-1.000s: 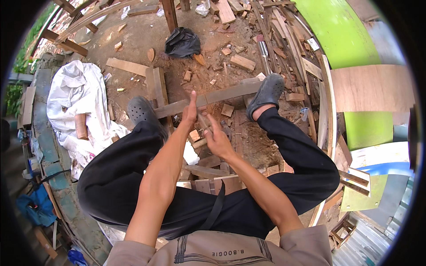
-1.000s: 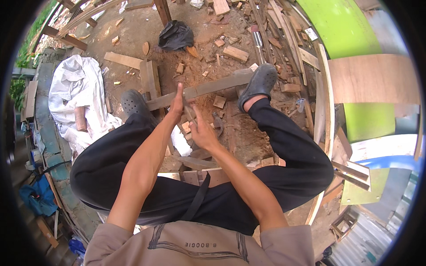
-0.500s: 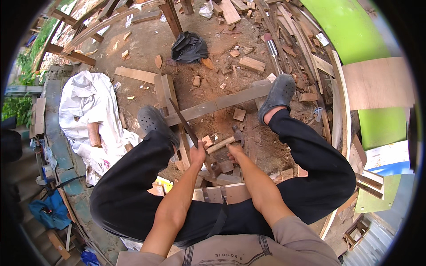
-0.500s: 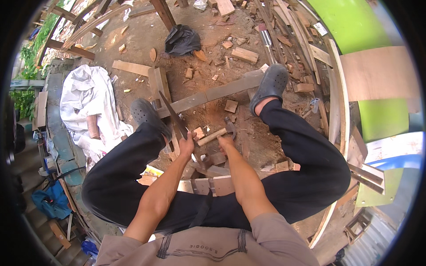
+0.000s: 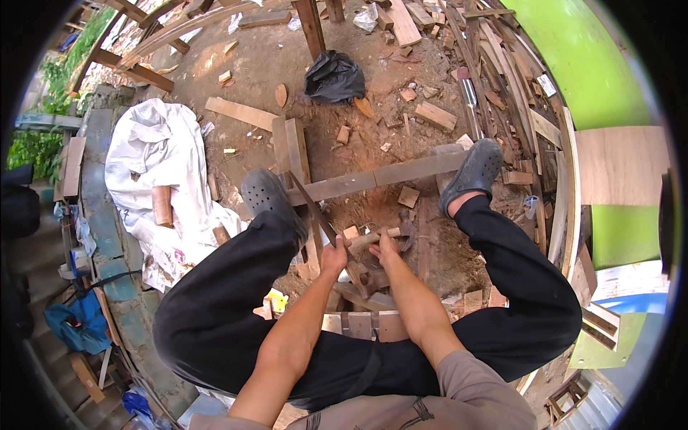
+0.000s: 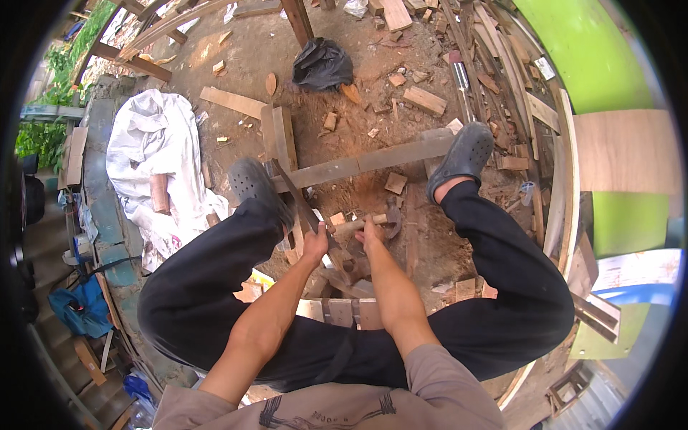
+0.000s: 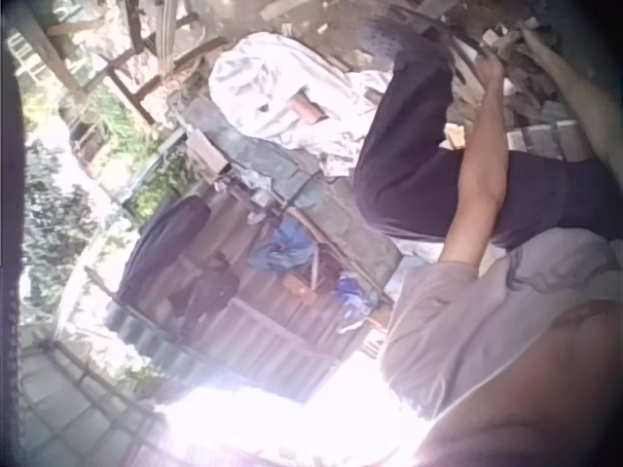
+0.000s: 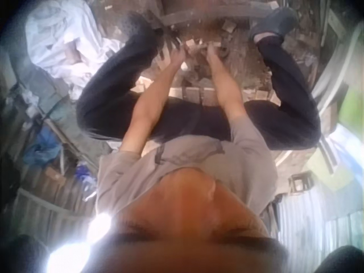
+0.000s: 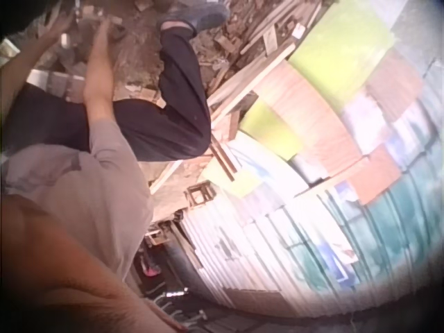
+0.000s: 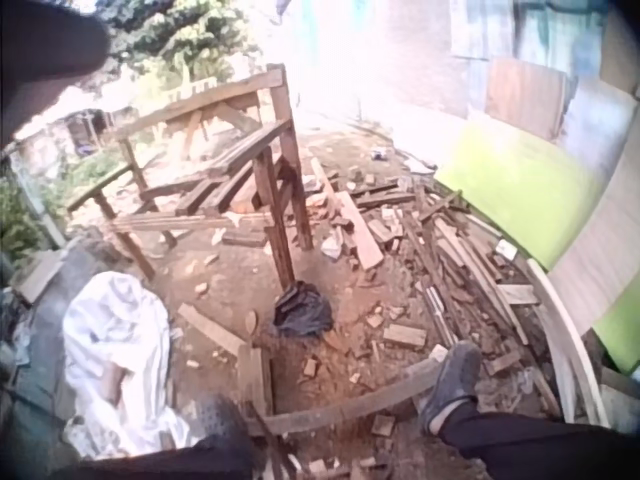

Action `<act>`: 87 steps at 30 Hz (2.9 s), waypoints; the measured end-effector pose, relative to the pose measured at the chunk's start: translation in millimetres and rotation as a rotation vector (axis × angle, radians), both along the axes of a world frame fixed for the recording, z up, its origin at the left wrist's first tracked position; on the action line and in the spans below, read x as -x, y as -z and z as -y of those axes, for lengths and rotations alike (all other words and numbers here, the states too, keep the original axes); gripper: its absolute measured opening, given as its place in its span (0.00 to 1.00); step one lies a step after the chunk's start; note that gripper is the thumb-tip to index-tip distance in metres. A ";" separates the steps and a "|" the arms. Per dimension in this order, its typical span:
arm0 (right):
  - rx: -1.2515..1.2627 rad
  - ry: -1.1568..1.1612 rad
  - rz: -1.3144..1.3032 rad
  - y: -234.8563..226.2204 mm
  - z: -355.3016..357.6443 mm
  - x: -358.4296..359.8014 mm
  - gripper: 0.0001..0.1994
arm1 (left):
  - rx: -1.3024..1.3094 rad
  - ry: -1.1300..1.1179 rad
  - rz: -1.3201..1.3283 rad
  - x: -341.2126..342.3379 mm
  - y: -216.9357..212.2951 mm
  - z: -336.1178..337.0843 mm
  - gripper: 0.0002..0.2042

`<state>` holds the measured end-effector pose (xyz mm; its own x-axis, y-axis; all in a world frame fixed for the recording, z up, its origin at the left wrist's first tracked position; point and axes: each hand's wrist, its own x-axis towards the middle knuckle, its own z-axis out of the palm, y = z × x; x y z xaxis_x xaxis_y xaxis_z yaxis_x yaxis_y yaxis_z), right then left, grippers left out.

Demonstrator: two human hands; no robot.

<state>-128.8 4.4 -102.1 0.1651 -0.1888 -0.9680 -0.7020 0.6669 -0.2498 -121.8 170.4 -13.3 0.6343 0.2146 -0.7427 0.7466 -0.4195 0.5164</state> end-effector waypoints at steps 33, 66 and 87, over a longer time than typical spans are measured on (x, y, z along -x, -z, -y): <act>1.273 -0.411 0.902 -191.0 11.2 -98.4 0.17 | -0.304 0.158 -0.064 -7.2 -45.3 16.4 0.33; 0.807 -0.921 0.325 -128.5 52.0 -68.1 0.23 | -0.296 0.252 -0.146 -12.1 -44.3 34.4 0.33; 0.788 -1.084 0.214 -95.6 92.1 -55.6 0.23 | -0.300 0.442 -0.168 -23.3 -35.0 45.0 0.33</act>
